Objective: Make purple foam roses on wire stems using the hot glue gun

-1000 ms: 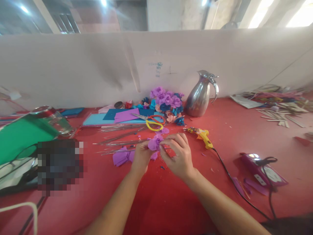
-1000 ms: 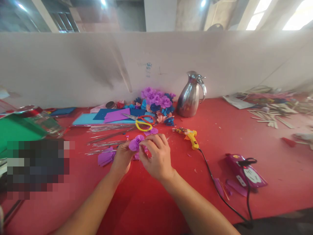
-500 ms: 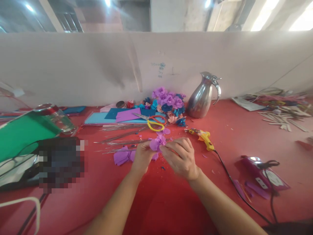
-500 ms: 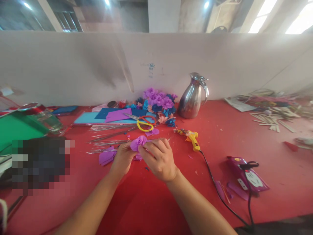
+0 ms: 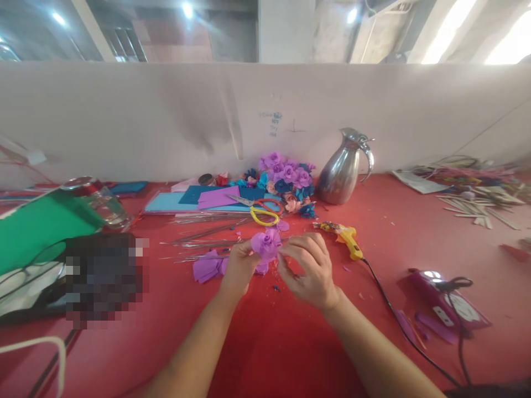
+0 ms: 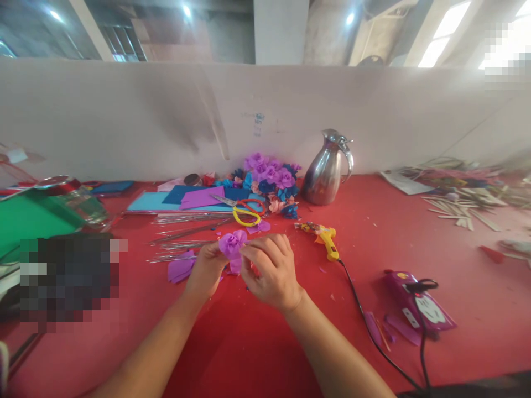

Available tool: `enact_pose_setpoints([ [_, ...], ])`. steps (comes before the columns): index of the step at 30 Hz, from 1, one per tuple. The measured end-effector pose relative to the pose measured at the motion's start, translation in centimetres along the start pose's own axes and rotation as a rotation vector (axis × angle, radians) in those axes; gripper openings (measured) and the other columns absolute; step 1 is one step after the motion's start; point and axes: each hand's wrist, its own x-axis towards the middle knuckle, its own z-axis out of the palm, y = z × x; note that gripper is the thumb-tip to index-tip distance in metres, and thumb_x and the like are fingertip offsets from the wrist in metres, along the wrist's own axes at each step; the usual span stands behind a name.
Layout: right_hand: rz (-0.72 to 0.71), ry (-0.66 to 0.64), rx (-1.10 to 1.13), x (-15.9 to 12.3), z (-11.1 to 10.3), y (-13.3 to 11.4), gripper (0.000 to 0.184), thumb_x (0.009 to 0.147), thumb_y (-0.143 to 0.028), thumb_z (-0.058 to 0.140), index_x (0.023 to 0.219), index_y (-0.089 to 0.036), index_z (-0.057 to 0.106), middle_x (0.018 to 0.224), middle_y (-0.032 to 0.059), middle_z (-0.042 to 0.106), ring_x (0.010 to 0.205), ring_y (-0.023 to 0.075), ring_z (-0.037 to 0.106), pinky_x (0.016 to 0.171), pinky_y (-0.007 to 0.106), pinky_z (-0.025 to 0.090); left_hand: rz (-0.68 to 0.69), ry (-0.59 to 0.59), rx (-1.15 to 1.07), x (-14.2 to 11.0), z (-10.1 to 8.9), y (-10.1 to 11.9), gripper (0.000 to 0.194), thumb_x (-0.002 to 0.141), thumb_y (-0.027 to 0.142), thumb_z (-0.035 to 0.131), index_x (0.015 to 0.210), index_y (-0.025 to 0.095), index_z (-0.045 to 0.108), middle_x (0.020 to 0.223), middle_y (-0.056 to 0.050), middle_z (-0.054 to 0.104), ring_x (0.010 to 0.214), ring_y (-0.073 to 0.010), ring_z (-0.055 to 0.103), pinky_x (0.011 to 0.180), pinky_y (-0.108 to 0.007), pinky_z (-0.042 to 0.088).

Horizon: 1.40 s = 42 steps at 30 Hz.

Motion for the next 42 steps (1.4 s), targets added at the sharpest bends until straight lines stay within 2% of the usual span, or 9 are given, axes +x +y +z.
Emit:
enact_pose_setpoints([
  [5,0.000,0.008,-0.056,-0.1,0.4,0.2,0.023,0.078,-0.011,0.066,0.098,-0.021,0.061,0.085,0.0037,0.069,0.078,0.0190,0.061,0.071,0.036,0.045,0.026,-0.094,0.022,0.0,-0.1,0.0,0.019,0.066,0.029,0.078,0.082,0.019,0.078,0.069,-0.001,0.069,0.069,-0.0172,0.059,0.067,-0.029,0.046],
  [9,-0.017,0.016,-0.061,-0.3,0.3,0.4,0.020,0.080,-0.009,0.065,0.096,-0.022,0.063,0.085,0.0040,0.068,0.077,0.0181,0.059,0.070,0.034,0.046,0.020,-0.098,0.054,-0.1,0.1,0.2,0.019,0.067,0.030,0.077,0.084,0.020,0.078,0.068,-0.001,0.069,0.073,-0.0189,0.061,0.074,-0.031,0.047],
  [13,-0.086,0.022,-0.040,-0.2,0.2,0.5,0.021,0.079,-0.008,0.065,0.096,-0.021,0.063,0.085,0.0043,0.068,0.075,0.0173,0.056,0.067,0.032,0.047,0.033,-0.110,0.057,-0.1,0.0,0.2,0.016,0.070,0.030,0.075,0.083,0.020,0.079,0.071,-0.001,0.070,0.069,-0.0166,0.059,0.069,-0.029,0.046],
  [17,-0.055,0.022,-0.020,0.0,0.3,0.4,0.022,0.078,-0.007,0.065,0.095,-0.021,0.063,0.086,0.0043,0.068,0.077,0.0175,0.058,0.068,0.032,0.048,0.051,-0.139,0.075,-0.2,-0.1,0.0,0.015,0.072,0.029,0.073,0.084,0.020,0.078,0.074,-0.001,0.071,0.072,-0.0165,0.059,0.072,-0.029,0.045],
  [22,-0.035,0.018,-0.020,-0.1,0.2,0.4,0.021,0.079,-0.008,0.066,0.095,-0.022,0.065,0.087,0.0041,0.069,0.078,0.0179,0.060,0.070,0.033,0.049,0.055,-0.131,0.079,-0.2,0.0,-0.1,0.014,0.073,0.028,0.072,0.084,0.021,0.078,0.077,-0.002,0.072,0.076,-0.0175,0.061,0.077,-0.030,0.046],
  [27,-0.105,-0.013,0.001,-0.1,-0.2,0.7,0.022,0.082,-0.007,0.062,0.097,-0.022,0.066,0.089,0.0042,0.070,0.081,0.0177,0.060,0.072,0.033,0.050,0.031,-0.137,0.033,-0.2,0.3,0.1,0.014,0.073,0.028,0.071,0.081,0.020,0.078,0.078,-0.003,0.072,0.077,-0.0184,0.062,0.081,-0.033,0.046],
  [34,0.007,0.027,-0.111,0.1,0.1,-0.2,0.017,0.077,-0.016,0.072,0.091,-0.021,0.065,0.086,0.0036,0.071,0.079,0.0187,0.060,0.073,0.035,0.046,0.061,-0.060,0.210,-0.5,0.6,0.5,0.014,0.071,0.027,0.067,0.078,0.020,0.078,0.077,-0.001,0.071,0.076,-0.0178,0.061,0.075,-0.029,0.045],
  [42,0.020,0.047,-0.225,-0.3,0.3,-0.4,0.013,0.080,-0.016,0.069,0.092,-0.021,0.067,0.082,0.0026,0.071,0.079,0.0187,0.057,0.072,0.034,0.042,0.038,-0.042,0.262,-0.4,0.8,0.3,0.021,0.072,0.026,0.062,0.082,0.020,0.078,0.078,-0.002,0.070,0.080,-0.0196,0.059,0.078,-0.030,0.044],
])
